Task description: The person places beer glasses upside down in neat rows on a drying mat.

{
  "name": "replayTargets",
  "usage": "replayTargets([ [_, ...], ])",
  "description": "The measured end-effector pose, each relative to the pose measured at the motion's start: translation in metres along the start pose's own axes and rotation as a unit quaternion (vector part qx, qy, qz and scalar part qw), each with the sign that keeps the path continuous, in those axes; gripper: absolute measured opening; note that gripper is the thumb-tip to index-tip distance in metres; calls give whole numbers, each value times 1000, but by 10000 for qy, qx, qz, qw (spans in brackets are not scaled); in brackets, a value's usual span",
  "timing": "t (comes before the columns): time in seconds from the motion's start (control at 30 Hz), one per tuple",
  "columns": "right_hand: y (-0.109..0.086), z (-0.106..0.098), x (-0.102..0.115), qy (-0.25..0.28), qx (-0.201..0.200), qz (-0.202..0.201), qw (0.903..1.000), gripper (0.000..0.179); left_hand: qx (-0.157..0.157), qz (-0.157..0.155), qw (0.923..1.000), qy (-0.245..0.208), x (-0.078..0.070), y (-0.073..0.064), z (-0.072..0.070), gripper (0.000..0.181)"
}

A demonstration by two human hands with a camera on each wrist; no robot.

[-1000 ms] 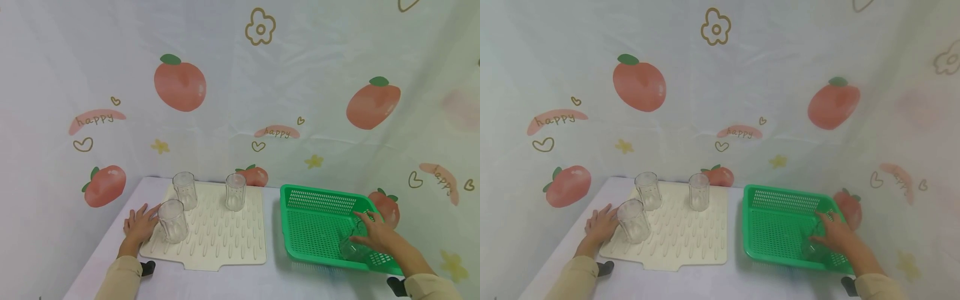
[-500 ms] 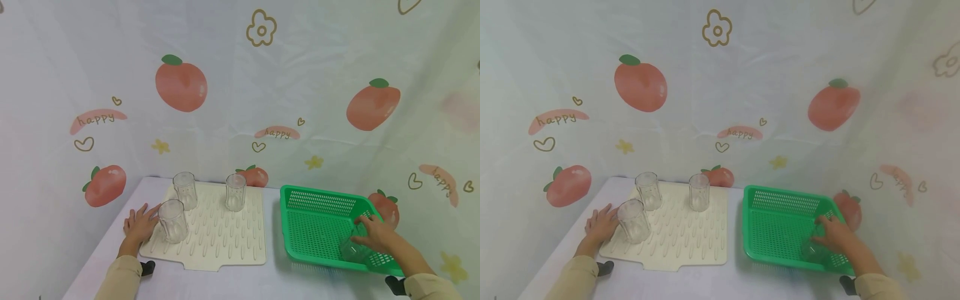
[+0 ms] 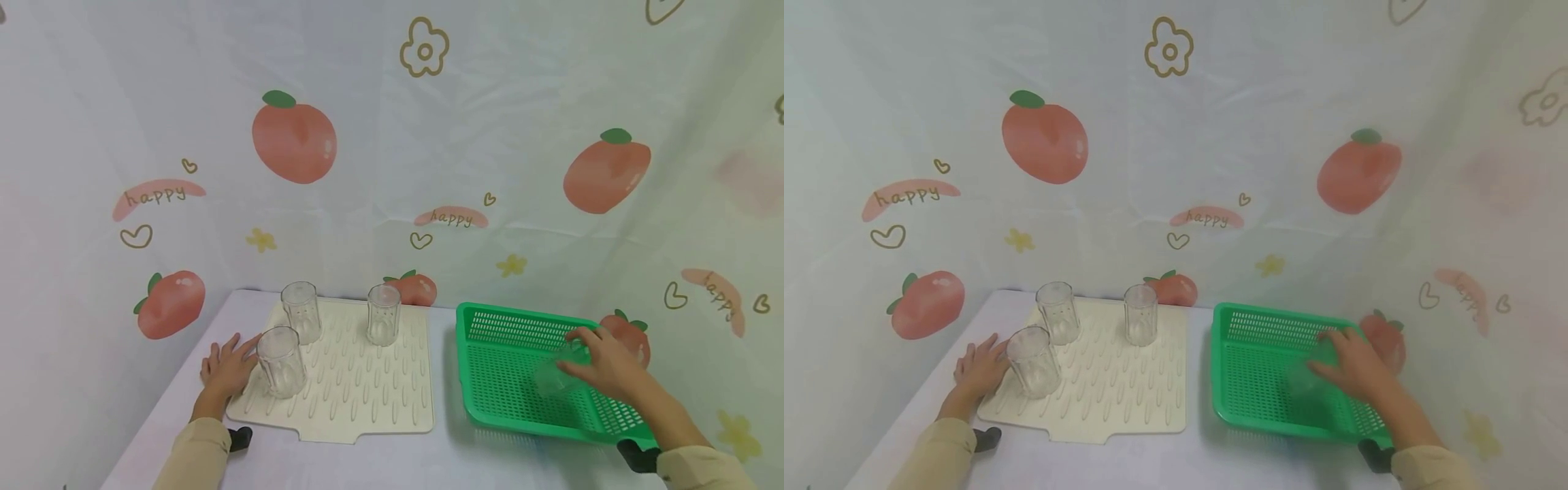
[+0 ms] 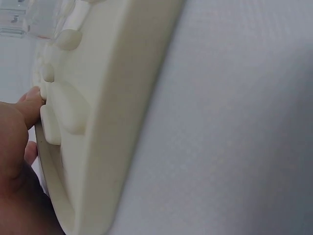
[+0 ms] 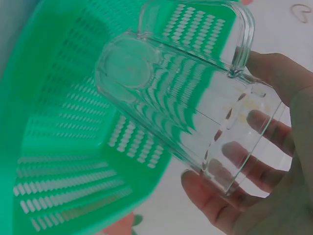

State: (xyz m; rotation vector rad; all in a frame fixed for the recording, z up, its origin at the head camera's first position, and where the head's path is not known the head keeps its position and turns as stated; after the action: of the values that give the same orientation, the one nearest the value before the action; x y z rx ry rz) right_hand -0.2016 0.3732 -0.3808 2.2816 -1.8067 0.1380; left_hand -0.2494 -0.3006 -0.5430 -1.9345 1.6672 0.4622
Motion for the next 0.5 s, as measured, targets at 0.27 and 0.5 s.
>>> replayTargets([
  [0.27,7,-2,24,690,-607,34,9958,54,-10,-30,10000,38,-1,-4,0,52],
  [0.5,9,2,38,1432,-1207,-22,9823,52,-57,25,9999,123,-6,-4,-2,52],
])
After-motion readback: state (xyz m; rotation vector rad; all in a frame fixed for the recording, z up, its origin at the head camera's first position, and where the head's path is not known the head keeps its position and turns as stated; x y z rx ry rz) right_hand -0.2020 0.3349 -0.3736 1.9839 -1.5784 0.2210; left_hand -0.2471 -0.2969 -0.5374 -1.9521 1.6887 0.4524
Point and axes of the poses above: each hand's wrist, its own y-axis towards the middle knuckle, its own z-axis out of the palm, x = y × z, the point moved 2 cm from there along y, towards the middle knuckle, and after that the axes turned 1 degree about -z, right-handed, at the moved point
